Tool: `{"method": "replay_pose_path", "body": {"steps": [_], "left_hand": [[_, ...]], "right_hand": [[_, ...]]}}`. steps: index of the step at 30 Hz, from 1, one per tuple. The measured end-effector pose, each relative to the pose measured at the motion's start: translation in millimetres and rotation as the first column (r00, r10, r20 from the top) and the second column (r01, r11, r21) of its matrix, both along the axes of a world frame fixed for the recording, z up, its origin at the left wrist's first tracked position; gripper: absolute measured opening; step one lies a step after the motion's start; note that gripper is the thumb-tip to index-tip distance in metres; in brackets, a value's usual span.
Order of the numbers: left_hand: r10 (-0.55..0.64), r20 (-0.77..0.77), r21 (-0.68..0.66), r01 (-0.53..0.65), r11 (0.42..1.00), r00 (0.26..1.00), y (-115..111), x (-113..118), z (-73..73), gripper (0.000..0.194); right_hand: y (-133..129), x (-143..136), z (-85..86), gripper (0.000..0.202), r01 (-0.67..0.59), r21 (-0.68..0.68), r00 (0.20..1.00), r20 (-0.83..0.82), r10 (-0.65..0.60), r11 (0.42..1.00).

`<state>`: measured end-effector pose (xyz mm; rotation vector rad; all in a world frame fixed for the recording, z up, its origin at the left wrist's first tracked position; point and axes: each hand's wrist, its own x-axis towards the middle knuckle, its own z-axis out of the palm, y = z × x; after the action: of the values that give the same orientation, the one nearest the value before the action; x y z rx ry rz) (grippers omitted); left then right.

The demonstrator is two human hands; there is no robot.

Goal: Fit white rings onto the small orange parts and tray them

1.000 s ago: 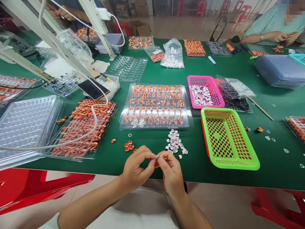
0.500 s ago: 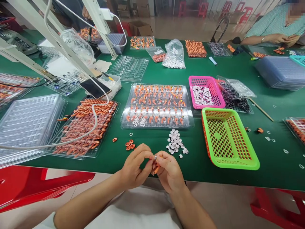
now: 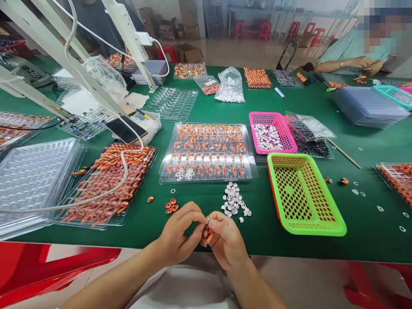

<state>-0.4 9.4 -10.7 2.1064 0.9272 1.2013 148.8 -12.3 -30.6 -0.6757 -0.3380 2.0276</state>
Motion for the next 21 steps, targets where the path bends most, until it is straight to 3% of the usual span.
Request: {"method": "replay_pose_path", "body": {"steps": [6, 10, 15, 21], "left_hand": [[0.028, -0.068, 0.034, -0.025, 0.999, 0.997, 3.1, -1.0, -1.2, 0.016], [0.0, -0.068, -0.027, -0.002, 1.0, 0.998, 2.9, -2.5, -0.1, 0.016], [-0.071, 0.012, -0.185, 0.072, 0.98, 0.997, -0.2, -3.9, 3.4, 0.016], [-0.028, -0.005, -0.199, 0.026, 0.98, 1.0, -0.9, -1.9, 1.6, 0.017]], "right_hand": [[2.1, -1.3, -2.3, 0.022, 0.052, 0.033, 0.993, 0.109, -0.055, 0.998], [1.5, -2.4, -1.0, 0.024, 0.073, 0.054, 0.985, 0.152, -0.08, 0.996], [-0.7, -2.4, 1.6, 0.024, 0.039, 0.041, 0.994, 0.103, -0.043, 0.998], [0.7, -1.3, 0.4, 0.021, -0.014, 0.008, 0.999, 0.038, 0.014, 1.0]]}}
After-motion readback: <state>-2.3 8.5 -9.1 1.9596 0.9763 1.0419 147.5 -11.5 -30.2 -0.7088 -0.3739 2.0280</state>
